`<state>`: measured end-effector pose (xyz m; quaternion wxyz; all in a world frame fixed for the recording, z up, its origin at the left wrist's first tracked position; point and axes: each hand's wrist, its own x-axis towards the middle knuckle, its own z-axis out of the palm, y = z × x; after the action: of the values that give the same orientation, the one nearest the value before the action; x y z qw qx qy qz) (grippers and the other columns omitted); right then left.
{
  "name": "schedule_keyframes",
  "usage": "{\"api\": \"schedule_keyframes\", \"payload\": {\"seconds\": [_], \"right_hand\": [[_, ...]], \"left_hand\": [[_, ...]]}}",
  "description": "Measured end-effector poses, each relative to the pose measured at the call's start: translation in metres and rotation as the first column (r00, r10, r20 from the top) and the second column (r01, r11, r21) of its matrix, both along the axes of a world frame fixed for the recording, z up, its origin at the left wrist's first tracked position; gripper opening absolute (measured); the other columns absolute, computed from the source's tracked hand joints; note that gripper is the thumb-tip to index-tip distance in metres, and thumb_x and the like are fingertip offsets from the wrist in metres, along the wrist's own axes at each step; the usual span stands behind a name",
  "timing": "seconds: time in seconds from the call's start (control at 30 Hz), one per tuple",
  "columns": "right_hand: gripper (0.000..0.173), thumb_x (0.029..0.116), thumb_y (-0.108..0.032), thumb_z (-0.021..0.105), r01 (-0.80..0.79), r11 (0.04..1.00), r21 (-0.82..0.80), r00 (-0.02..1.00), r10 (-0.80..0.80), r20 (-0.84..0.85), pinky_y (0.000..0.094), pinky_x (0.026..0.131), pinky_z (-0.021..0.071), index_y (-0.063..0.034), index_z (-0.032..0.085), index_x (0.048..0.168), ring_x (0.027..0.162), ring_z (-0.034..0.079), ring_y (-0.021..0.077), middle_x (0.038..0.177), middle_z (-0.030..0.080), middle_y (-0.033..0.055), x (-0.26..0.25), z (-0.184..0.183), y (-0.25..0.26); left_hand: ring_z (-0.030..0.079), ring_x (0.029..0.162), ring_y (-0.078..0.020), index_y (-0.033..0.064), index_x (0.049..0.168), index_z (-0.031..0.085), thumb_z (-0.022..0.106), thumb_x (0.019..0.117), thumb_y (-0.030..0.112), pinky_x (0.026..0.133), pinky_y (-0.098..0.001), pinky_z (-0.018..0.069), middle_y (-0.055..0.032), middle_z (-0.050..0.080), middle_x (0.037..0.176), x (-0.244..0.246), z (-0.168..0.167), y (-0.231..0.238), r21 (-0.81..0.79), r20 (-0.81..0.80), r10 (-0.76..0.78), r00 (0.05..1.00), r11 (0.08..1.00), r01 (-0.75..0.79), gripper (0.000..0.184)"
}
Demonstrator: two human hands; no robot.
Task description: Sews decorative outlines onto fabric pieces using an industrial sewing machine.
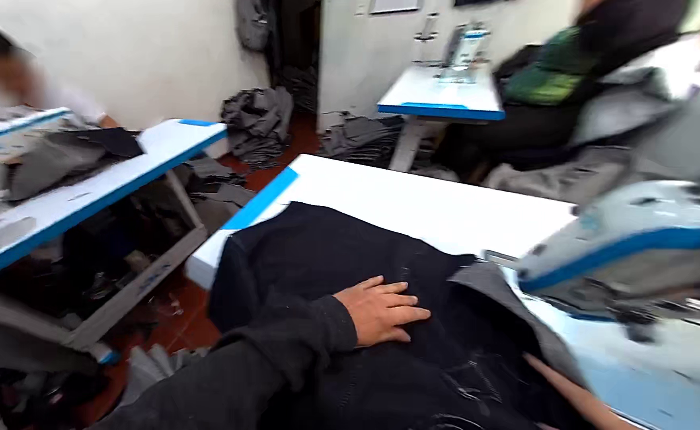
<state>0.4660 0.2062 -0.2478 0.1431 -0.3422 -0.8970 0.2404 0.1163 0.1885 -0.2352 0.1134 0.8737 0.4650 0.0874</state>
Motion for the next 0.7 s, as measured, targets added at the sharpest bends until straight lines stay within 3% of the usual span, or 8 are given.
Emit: {"api": "schedule_keyframes", "payload": {"seconds": [0.07, 0.13, 0.2, 0.3, 0.4, 0.47, 0.57, 0.7], "right_hand": [[0.066, 0.0928, -0.008, 0.069, 0.074, 0.997, 0.008, 0.995, -0.074, -0.062, 0.0685, 0.096, 0.0499, 0.0073, 0.043, 0.151, 0.116, 0.065, 0.0519, 0.141, 0.058, 0.0309, -0.002, -0.004, -0.006], [0.064, 0.0936, -0.014, 0.070, 0.179, 0.983, -0.049, 0.972, -0.184, -0.143, 0.0609, 0.104, 0.0489, 0.0077, 0.046, 0.148, 0.123, 0.064, 0.0442, 0.142, 0.059, 0.0279, -0.004, -0.011, -0.007], [0.053, 0.0976, -0.017, 0.064, 0.222, 0.961, -0.167, 0.940, -0.256, -0.227, 0.0512, 0.110, 0.0468, 0.0109, 0.053, 0.141, 0.127, 0.062, 0.0370, 0.138, 0.061, 0.0278, -0.004, -0.021, -0.006], [0.041, 0.1009, -0.016, 0.057, 0.066, 0.944, -0.323, 0.952, -0.157, -0.265, 0.0452, 0.110, 0.0478, 0.0088, 0.062, 0.133, 0.125, 0.065, 0.0299, 0.132, 0.067, 0.0232, -0.021, -0.025, -0.002], [0.043, 0.1000, -0.015, 0.059, -0.057, 0.902, -0.428, 0.967, -0.057, -0.248, 0.0459, 0.113, 0.0441, 0.0099, 0.059, 0.135, 0.130, 0.060, 0.0325, 0.136, 0.063, 0.0251, -0.041, -0.023, 0.001], [0.047, 0.0986, -0.014, 0.062, -0.072, 0.867, -0.494, 0.977, -0.040, -0.212, 0.0445, 0.114, 0.0415, 0.0097, 0.053, 0.138, 0.133, 0.056, 0.0327, 0.140, 0.058, 0.0260, -0.045, -0.022, 0.004], [0.063, 0.0944, -0.017, 0.068, -0.050, 0.886, -0.462, 0.978, -0.050, -0.203, 0.0464, 0.117, 0.0395, 0.0093, 0.044, 0.147, 0.140, 0.051, 0.0338, 0.149, 0.051, 0.0260, -0.025, -0.029, 0.015], [0.072, 0.0923, -0.026, 0.066, 0.166, 0.934, -0.315, 0.981, -0.190, -0.045, 0.0517, 0.118, 0.0375, 0.0036, 0.041, 0.153, 0.141, 0.049, 0.0372, 0.152, 0.049, 0.0255, 0.032, -0.032, 0.059]], "left_hand": [[0.018, 0.158, -0.0340, 0.0200, 0.159, 0.038, 0.046, 0.1080, 0.039, 0.125, -0.0618, 0.0117, -0.0137, 0.027, 0.168, 0.017, -0.020, 0.013, -0.182, -0.042, -0.021, 0.999, 0.983, 0.013, 0.056], [0.017, 0.158, -0.0353, 0.0215, 0.160, 0.037, 0.047, 0.1054, 0.048, 0.124, -0.0644, 0.0129, -0.0133, 0.024, 0.169, 0.006, -0.020, -0.002, -0.227, -0.048, 0.015, 0.999, 0.974, -0.025, 0.062], [0.033, 0.151, -0.0401, 0.0179, 0.154, 0.048, 0.050, 0.1032, 0.051, 0.117, -0.0666, 0.0265, -0.0160, 0.040, 0.161, -0.008, -0.003, -0.031, -0.267, -0.076, 0.067, 0.995, 0.960, -0.085, 0.061], [0.070, 0.107, -0.0437, 0.0045, 0.139, 0.061, 0.048, 0.1070, 0.040, 0.095, -0.0641, 0.0508, -0.0239, 0.072, 0.116, -0.036, 0.015, -0.060, -0.316, 0.010, 0.202, 0.979, 0.930, -0.189, 0.050], [0.071, 0.083, -0.0330, 0.0104, 0.134, 0.067, 0.075, 0.0909, 0.028, 0.078, -0.0541, 0.0584, -0.0149, 0.074, 0.096, -0.064, -0.002, -0.056, 0.060, 0.083, 0.232, 0.969, 0.970, -0.238, 0.048], [0.062, 0.117, -0.0431, 0.0288, 0.139, 0.064, 0.085, 0.0707, 0.047, 0.092, -0.0701, 0.0461, -0.0146, 0.067, 0.129, -0.064, -0.003, -0.040, 0.218, -0.114, 0.183, 0.976, 0.964, -0.156, 0.074], [0.003, 0.156, -0.0492, 0.0158, 0.148, 0.054, 0.091, 0.0714, 0.042, 0.110, -0.0847, -0.0031, -0.0210, 0.023, 0.168, -0.031, 0.001, -0.017, -0.283, -0.295, 0.112, 0.949, 0.938, -0.199, 0.089], [-0.005, 0.158, -0.0418, 0.0201, 0.162, 0.031, 0.064, 0.0891, 0.065, 0.111, -0.0824, -0.0072, -0.0124, 0.010, 0.172, 0.008, -0.009, 0.027, -0.337, -0.219, 0.218, 0.951, 0.898, -0.283, 0.092]]}}
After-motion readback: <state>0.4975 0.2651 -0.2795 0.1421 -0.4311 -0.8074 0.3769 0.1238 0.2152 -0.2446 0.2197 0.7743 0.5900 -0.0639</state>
